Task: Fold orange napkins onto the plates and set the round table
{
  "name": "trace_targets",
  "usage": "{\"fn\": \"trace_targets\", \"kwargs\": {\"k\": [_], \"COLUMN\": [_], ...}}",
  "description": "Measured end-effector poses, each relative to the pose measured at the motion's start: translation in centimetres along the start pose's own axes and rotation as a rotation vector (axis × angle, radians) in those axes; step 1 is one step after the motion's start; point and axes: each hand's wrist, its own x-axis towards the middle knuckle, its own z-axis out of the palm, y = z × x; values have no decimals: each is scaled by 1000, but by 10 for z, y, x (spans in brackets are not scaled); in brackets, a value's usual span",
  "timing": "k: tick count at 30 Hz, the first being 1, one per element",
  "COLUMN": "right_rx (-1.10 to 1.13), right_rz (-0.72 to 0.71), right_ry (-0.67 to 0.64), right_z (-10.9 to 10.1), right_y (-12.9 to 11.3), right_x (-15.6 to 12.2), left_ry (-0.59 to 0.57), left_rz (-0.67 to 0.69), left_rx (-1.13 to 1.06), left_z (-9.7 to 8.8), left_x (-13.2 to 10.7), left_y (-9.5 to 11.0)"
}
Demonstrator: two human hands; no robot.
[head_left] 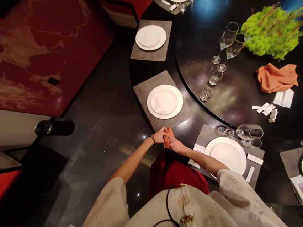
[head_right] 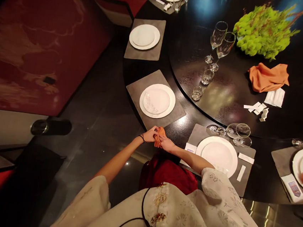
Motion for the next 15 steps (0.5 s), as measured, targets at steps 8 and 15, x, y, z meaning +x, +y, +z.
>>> {"fn": "trace_targets", "kwargs": {"k": [8,15], "right_rx": [-260,708], "right_rz": [168,595], "right_ry": [438,512], "right_z": [-3,47], "right_y": [-37,-56], "right_x": [-52,-132], "left_ry": [450,215], "left_rz": [-494,-397], "left_rx": [-122,-265], "left_z": [23,82], "left_x": [-15,-13], "left_y": [12,63]}}
